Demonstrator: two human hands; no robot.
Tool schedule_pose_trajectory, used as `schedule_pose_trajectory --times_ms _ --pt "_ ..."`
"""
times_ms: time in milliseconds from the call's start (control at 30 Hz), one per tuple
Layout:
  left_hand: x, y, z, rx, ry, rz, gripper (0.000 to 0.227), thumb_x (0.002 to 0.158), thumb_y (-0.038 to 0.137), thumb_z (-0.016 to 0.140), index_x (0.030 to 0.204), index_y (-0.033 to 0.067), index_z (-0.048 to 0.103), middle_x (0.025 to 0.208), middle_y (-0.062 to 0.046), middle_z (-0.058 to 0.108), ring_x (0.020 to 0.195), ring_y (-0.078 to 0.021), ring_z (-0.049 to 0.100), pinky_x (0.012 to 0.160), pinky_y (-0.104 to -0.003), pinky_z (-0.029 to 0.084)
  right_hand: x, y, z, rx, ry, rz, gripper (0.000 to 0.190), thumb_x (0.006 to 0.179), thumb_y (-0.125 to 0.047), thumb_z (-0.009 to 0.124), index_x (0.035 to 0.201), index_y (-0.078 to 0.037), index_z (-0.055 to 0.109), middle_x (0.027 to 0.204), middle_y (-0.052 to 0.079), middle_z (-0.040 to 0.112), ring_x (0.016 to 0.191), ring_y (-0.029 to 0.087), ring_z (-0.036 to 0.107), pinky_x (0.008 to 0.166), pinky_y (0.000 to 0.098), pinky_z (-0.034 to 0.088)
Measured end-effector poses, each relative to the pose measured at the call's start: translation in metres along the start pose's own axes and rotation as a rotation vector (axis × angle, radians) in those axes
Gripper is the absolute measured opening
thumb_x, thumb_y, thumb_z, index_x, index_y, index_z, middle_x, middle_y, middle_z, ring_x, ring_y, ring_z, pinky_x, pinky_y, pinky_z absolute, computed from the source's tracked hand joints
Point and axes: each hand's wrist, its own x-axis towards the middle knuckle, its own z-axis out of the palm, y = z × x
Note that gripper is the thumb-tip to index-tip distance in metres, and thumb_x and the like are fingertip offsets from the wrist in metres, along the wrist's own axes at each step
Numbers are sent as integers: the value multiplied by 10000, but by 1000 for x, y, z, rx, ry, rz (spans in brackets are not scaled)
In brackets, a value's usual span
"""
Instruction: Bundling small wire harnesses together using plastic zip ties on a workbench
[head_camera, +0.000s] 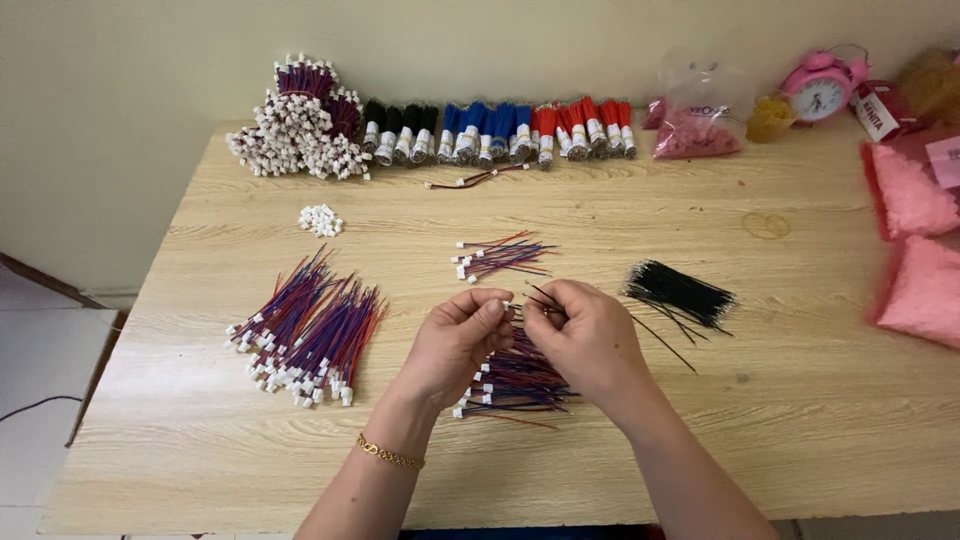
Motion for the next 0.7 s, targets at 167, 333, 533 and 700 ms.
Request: schedule_pose_trajectory --times_ms 167,333,533,700 --pt "1 -3 -3 27 26 9 205 927 123 625 1058 -33 651 841 -112 699 742 -176 708 670 -277 608 1 9 9 14 -28 43 71 783 -213 707 775 -145 726 649 86 654 681 252 665 651 339 519" --pt "5 -7 -2 25 46 -2 205 931 120 618 1057 -40 645 827 -115 682 726 -188 706 650 -290 609 4 14 14 -46 -1 21 79 785 -216 705 751 -145 710 609 102 607 649 273 647 611 359 513" --pt "7 -2 -2 141 79 11 218 924 110 627 1058 -60 652 833 -124 676 724 -200 698 678 -314 608 9 17 17 -75 -10 66 72 777 -249 711 763 -179 721 617 57 609 652 229 647 632 335 521" --pt "8 -6 -8 161 61 -9 211 920 106 629 1050 -59 650 813 -115 666 704 -189 695 651 -307 605 14 24 23 44 -63 58 89 787 -198 713 775 -109 711 614 120 605 643 260 641 619 363 509"
